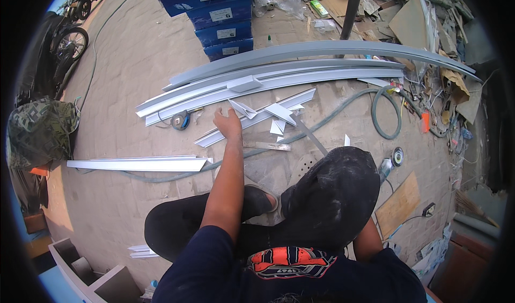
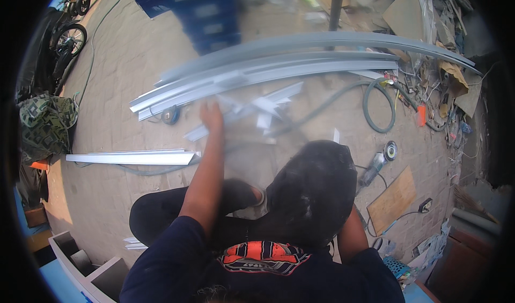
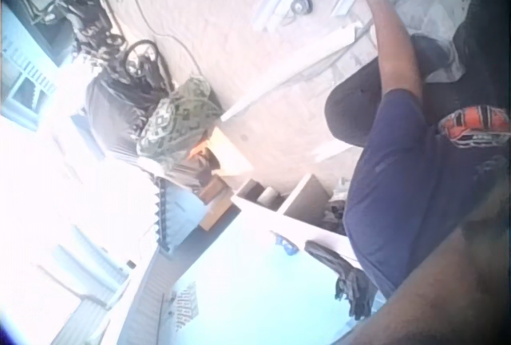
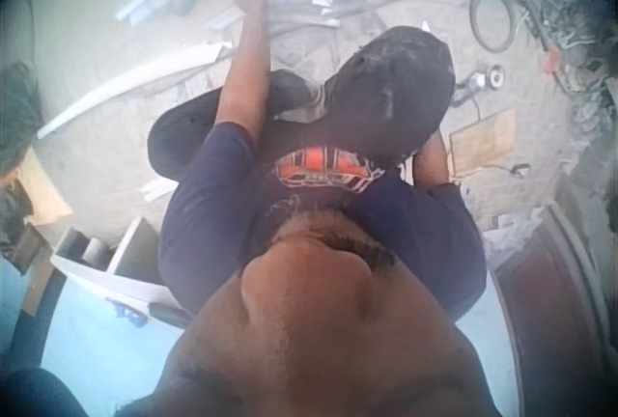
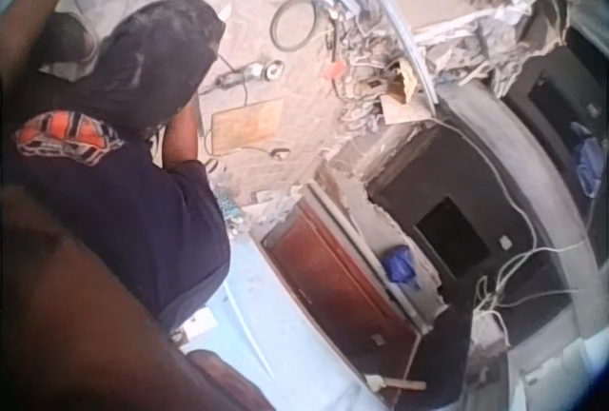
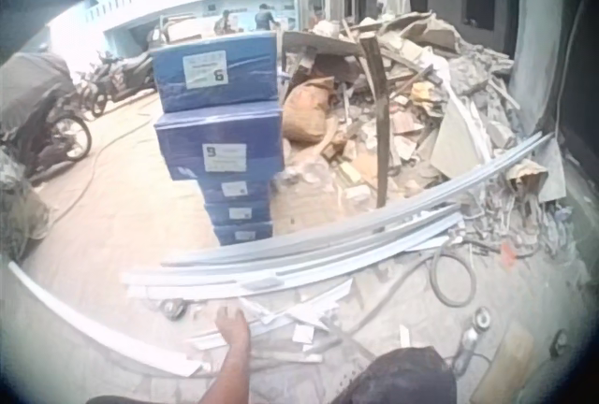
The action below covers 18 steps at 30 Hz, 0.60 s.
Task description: The person measures and marks aluminum profiles using a metal ruler and pencil, then cuts them with an angle grinder. The person handles multiple profile pieces, aligns them for measurement, and cuts them to size.
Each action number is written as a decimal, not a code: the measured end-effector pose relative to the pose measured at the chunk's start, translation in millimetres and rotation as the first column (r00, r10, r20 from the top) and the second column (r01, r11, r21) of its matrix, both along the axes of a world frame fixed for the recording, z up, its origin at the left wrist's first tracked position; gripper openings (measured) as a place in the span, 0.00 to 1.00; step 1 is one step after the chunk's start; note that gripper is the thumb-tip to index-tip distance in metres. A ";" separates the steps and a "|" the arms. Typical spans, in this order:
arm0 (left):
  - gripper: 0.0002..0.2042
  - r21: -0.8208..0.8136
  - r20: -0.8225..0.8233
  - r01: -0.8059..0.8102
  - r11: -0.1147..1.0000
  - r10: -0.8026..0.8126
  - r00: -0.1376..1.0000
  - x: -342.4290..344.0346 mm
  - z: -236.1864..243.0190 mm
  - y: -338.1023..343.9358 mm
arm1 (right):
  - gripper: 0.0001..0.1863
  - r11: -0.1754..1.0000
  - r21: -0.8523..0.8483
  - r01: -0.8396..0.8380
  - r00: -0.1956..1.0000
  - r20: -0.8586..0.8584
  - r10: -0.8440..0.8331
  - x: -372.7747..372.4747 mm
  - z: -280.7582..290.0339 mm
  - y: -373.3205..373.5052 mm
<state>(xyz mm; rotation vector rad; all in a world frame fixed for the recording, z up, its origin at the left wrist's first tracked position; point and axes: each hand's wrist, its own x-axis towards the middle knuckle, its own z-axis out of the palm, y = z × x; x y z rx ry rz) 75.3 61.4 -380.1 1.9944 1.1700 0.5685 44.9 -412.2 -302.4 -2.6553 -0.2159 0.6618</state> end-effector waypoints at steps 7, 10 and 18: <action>0.33 -0.367 0.062 0.178 0.913 -0.166 0.984 22.4 -17.2 -30.4 | 0.26 0.999 0.014 0.044 0.999 -0.025 -0.044 -8.6 -9.6 -2.2; 0.32 -0.285 0.078 0.360 0.889 -0.352 0.933 45.3 7.1 -33.8 | 0.26 0.999 0.017 0.045 0.999 -0.025 -0.045 -8.3 -10.7 -1.9; 0.17 0.361 -0.591 0.905 0.225 -0.696 0.408 35.8 -4.0 -82.0 | 0.27 0.998 0.034 0.051 0.998 -0.028 -0.050 -8.7 -16.2 -4.8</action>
